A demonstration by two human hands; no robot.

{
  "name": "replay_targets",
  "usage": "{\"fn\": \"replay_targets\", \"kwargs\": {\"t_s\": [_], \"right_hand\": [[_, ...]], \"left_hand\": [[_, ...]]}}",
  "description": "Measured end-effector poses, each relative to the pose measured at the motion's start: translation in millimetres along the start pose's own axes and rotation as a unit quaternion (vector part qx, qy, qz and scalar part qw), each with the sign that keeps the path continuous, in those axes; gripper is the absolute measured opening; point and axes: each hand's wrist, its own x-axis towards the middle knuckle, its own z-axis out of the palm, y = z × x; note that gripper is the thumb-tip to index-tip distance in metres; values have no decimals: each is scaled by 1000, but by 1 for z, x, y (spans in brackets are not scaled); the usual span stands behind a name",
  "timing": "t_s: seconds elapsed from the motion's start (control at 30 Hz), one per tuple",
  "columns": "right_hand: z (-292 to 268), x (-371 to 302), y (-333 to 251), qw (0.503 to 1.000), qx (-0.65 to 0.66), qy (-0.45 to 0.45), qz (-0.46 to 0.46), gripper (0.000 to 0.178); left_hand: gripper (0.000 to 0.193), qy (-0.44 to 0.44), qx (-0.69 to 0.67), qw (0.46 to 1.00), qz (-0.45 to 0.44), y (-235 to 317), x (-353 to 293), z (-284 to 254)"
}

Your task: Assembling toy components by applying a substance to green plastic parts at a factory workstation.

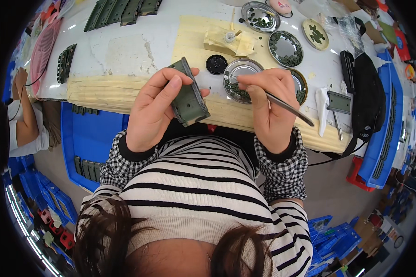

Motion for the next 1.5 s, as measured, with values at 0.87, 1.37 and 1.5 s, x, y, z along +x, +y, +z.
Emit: {"fn": "replay_targets", "kwargs": {"t_s": [0.87,1.37,1.5], "right_hand": [[8,13,-39,990,108,-76,-59,17],[15,11,-43,949,286,-45,122,33],[15,10,-41,951,286,-49,109,31]], "left_hand": [[22,-26,122,983,136,-18,8,-2],[23,-32,116,982,148,-17,5,1],[23,-29,158,971,175,-18,6,-1]]}}
